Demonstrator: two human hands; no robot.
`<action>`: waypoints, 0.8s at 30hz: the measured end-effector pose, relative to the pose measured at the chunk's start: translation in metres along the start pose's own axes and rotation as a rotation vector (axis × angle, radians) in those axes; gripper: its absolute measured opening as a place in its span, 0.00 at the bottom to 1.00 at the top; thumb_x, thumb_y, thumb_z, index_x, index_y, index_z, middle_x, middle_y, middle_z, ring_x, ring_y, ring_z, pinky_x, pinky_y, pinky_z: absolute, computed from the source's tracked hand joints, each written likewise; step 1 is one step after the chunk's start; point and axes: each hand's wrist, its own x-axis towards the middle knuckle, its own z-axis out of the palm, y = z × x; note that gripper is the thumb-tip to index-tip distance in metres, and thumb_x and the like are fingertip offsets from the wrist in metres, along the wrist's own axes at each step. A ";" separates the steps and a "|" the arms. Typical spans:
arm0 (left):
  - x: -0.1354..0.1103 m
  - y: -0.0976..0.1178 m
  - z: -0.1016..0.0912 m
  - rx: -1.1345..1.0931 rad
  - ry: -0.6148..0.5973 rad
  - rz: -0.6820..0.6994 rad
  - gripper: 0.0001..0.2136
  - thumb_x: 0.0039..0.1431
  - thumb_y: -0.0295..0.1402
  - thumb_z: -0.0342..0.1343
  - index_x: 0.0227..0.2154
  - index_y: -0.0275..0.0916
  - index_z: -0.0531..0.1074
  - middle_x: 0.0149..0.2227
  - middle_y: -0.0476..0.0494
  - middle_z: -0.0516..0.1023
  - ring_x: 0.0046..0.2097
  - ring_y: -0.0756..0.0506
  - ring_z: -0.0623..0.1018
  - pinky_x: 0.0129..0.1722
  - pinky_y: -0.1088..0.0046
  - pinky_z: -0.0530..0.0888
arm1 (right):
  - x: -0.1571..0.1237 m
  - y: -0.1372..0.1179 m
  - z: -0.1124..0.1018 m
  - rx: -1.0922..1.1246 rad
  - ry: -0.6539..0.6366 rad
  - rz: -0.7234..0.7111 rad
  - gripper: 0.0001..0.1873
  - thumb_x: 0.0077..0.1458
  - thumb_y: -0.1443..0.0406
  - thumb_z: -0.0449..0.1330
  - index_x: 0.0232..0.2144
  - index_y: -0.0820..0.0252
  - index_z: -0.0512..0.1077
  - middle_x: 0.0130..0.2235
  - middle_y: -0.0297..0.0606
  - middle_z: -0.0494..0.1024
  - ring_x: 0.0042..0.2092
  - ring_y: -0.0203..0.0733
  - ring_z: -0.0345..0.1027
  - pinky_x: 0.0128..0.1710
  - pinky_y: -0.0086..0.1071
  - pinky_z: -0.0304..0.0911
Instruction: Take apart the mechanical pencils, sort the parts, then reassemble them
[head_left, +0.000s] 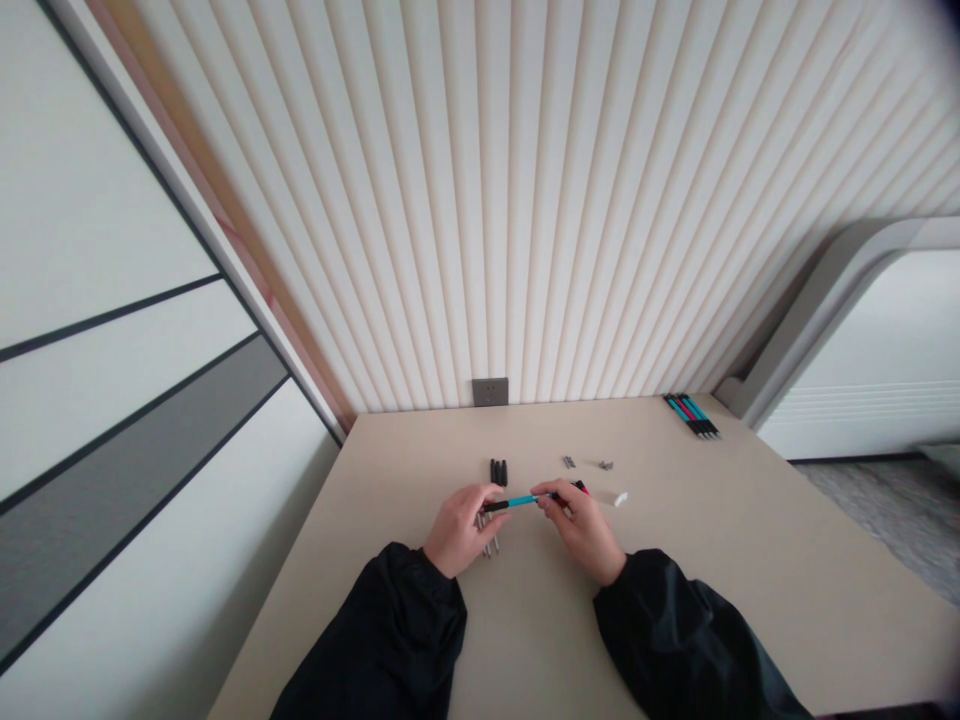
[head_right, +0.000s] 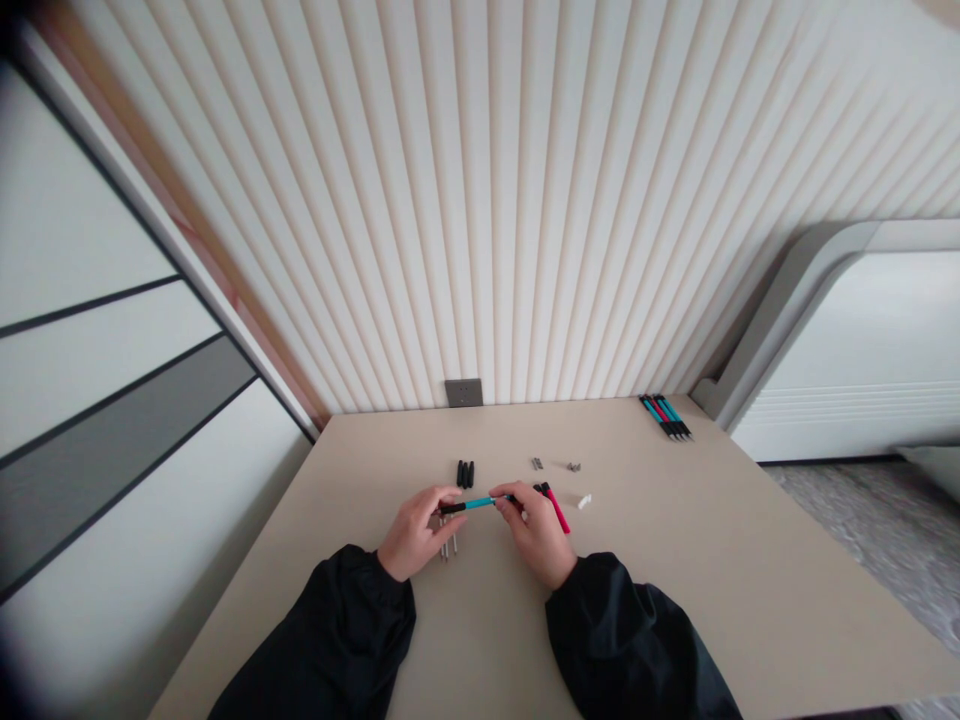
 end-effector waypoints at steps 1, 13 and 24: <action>0.000 0.000 0.000 0.005 0.007 -0.003 0.10 0.61 0.37 0.55 0.42 0.39 0.71 0.33 0.45 0.75 0.35 0.47 0.74 0.36 0.72 0.71 | 0.000 0.000 0.000 0.003 0.003 0.005 0.13 0.60 0.58 0.54 0.41 0.55 0.75 0.34 0.37 0.76 0.33 0.41 0.66 0.34 0.33 0.61; 0.000 0.002 0.000 0.101 -0.026 0.036 0.08 0.63 0.37 0.52 0.36 0.40 0.72 0.29 0.46 0.75 0.32 0.46 0.74 0.35 0.72 0.70 | -0.001 0.000 0.002 0.016 0.013 -0.023 0.13 0.60 0.56 0.54 0.40 0.54 0.75 0.36 0.39 0.77 0.35 0.43 0.67 0.35 0.36 0.62; 0.000 -0.001 0.001 0.140 -0.042 0.045 0.06 0.65 0.34 0.50 0.39 0.39 0.70 0.30 0.46 0.74 0.32 0.47 0.73 0.35 0.71 0.70 | 0.001 0.000 0.001 -0.004 -0.010 -0.044 0.10 0.60 0.59 0.55 0.40 0.55 0.74 0.38 0.38 0.76 0.36 0.42 0.67 0.37 0.35 0.62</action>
